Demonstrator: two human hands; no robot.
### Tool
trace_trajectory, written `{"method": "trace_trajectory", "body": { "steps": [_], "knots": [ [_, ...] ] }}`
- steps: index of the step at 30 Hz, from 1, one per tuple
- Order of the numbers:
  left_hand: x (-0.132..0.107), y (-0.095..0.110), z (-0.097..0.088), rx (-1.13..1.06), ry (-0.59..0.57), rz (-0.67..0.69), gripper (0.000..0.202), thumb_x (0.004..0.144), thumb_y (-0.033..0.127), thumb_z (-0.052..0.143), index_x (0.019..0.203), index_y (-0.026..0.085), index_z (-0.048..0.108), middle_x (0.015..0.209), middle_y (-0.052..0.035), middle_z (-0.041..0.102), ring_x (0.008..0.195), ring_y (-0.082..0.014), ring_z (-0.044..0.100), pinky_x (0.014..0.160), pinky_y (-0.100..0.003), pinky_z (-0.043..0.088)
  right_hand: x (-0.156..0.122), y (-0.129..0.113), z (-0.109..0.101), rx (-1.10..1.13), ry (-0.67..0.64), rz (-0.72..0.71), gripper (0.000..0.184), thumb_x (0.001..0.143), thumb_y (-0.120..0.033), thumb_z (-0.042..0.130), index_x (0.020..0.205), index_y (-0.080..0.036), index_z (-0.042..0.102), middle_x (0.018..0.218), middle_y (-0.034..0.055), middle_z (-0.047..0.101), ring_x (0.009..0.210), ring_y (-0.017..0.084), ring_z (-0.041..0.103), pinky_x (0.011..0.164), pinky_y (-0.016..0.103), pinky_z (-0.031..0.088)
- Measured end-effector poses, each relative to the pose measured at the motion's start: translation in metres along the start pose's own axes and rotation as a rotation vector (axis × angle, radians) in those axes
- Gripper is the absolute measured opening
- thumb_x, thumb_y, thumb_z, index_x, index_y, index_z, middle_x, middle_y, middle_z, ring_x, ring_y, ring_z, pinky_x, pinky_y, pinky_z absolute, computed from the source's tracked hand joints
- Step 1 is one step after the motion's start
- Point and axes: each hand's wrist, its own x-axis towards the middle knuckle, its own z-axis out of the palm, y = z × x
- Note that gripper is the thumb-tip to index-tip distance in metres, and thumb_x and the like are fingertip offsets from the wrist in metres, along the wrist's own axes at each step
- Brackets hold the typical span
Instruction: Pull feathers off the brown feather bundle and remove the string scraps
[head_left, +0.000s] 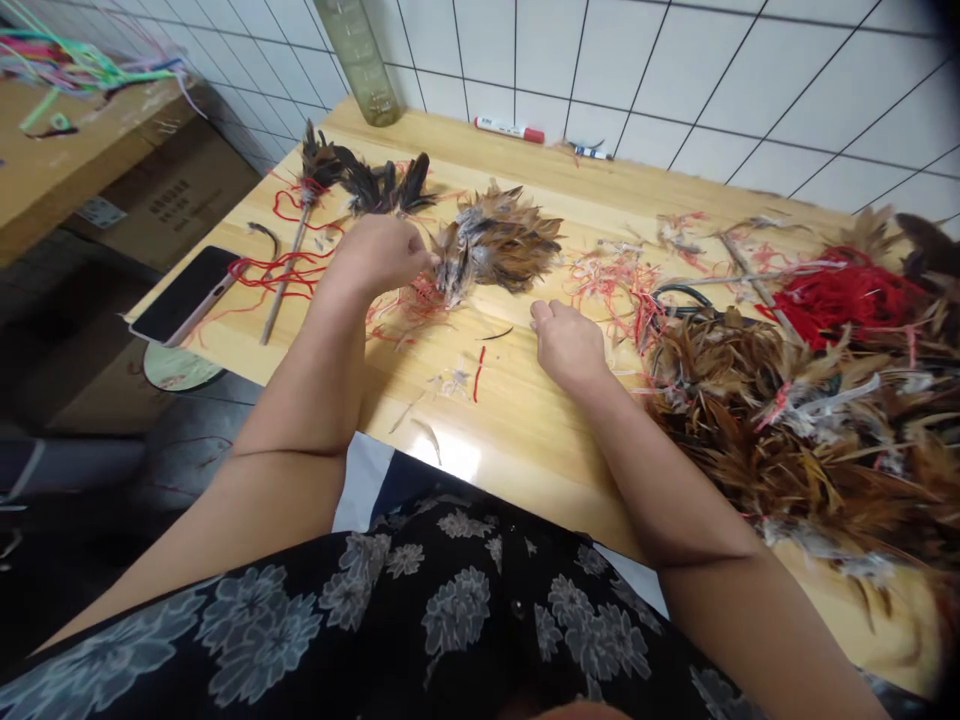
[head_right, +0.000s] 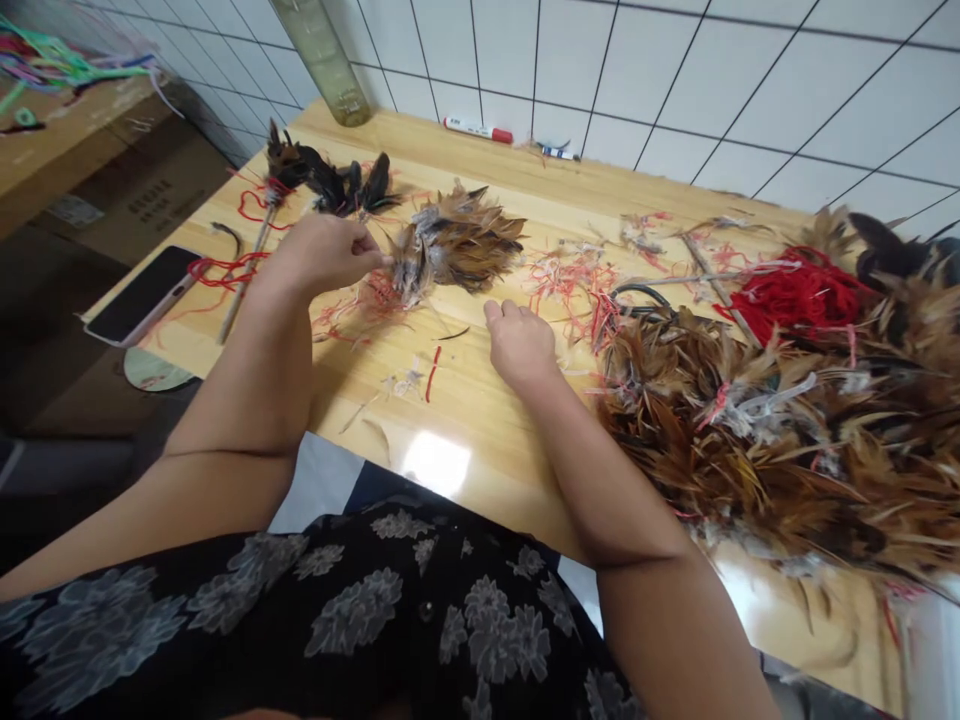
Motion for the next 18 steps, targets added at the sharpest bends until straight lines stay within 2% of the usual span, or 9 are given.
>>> {"method": "trace_trajectory", "body": {
  "steps": [3, 6, 10, 12, 15, 17, 18],
  "knots": [
    [-0.009, 0.0, 0.007, 0.092, -0.057, -0.012, 0.037, 0.078, 0.035, 0.085, 0.058, 0.028, 0.055, 0.052, -0.002, 0.044, 0.073, -0.0296, 0.062, 0.083, -0.041, 0.053, -0.001, 0.0, 0.0, 0.01, 0.01, 0.013, 0.047, 0.118, -0.018, 0.034, 0.146, -0.019, 0.071, 0.139, 0.0205, 0.081, 0.128, 0.032, 0.077, 0.081, 0.039, 0.043],
    [-0.011, 0.008, 0.019, 0.118, -0.078, -0.012, 0.036, 0.079, 0.041, 0.082, 0.059, 0.027, 0.056, 0.051, -0.0003, 0.042, 0.072, -0.0272, 0.062, 0.081, -0.037, 0.051, -0.002, 0.002, 0.001, 0.03, 0.073, 0.054, 0.047, 0.12, -0.023, 0.032, 0.141, -0.019, 0.074, 0.136, 0.0187, 0.083, 0.126, 0.031, 0.077, 0.08, 0.038, 0.04],
    [-0.01, 0.011, 0.024, 0.12, -0.101, -0.07, 0.028, 0.077, 0.03, 0.079, 0.06, 0.026, 0.057, 0.054, -0.0002, 0.044, 0.074, -0.0263, 0.06, 0.083, -0.037, 0.047, -0.003, 0.003, 0.003, 0.082, 0.159, 0.097, 0.046, 0.121, -0.027, 0.033, 0.135, -0.019, 0.076, 0.136, 0.0171, 0.084, 0.125, 0.03, 0.077, 0.081, 0.037, 0.039],
    [-0.01, 0.009, 0.02, 0.052, -0.065, -0.087, 0.024, 0.076, 0.024, 0.078, 0.062, 0.026, 0.058, 0.057, -0.0006, 0.048, 0.075, -0.0262, 0.058, 0.083, -0.039, 0.045, -0.003, 0.003, 0.002, 0.115, 0.167, 0.114, 0.045, 0.12, -0.026, 0.035, 0.134, -0.019, 0.077, 0.136, 0.0162, 0.085, 0.124, 0.029, 0.078, 0.081, 0.036, 0.039],
    [-0.015, 0.009, 0.01, -0.153, 0.09, -0.067, 0.024, 0.082, 0.022, 0.078, 0.069, 0.027, 0.059, 0.06, 0.0001, 0.048, 0.082, -0.0254, 0.057, 0.084, -0.039, 0.044, -0.003, 0.002, -0.001, 0.185, 0.146, 0.143, 0.044, 0.119, -0.025, 0.037, 0.136, -0.019, 0.077, 0.135, 0.0161, 0.086, 0.123, 0.029, 0.078, 0.082, 0.035, 0.041],
    [-0.02, 0.018, 0.004, -0.319, 0.149, -0.015, 0.025, 0.091, 0.024, 0.078, 0.074, 0.026, 0.06, 0.062, 0.001, 0.048, 0.084, -0.0227, 0.056, 0.083, -0.037, 0.043, -0.004, 0.0, -0.003, 0.251, 0.132, 0.147, 0.043, 0.119, -0.026, 0.038, 0.138, -0.019, 0.076, 0.136, 0.016, 0.086, 0.122, 0.029, 0.078, 0.084, 0.034, 0.043],
    [-0.022, 0.025, 0.002, -0.402, 0.142, 0.015, 0.026, 0.094, 0.025, 0.079, 0.077, 0.026, 0.06, 0.063, 0.0014, 0.049, 0.083, -0.021, 0.055, 0.081, -0.036, 0.043, -0.004, 0.0, -0.003, 0.291, 0.129, 0.142, 0.043, 0.119, -0.027, 0.039, 0.139, -0.019, 0.076, 0.138, 0.0159, 0.086, 0.122, 0.029, 0.078, 0.086, 0.034, 0.045]
  ]
}}
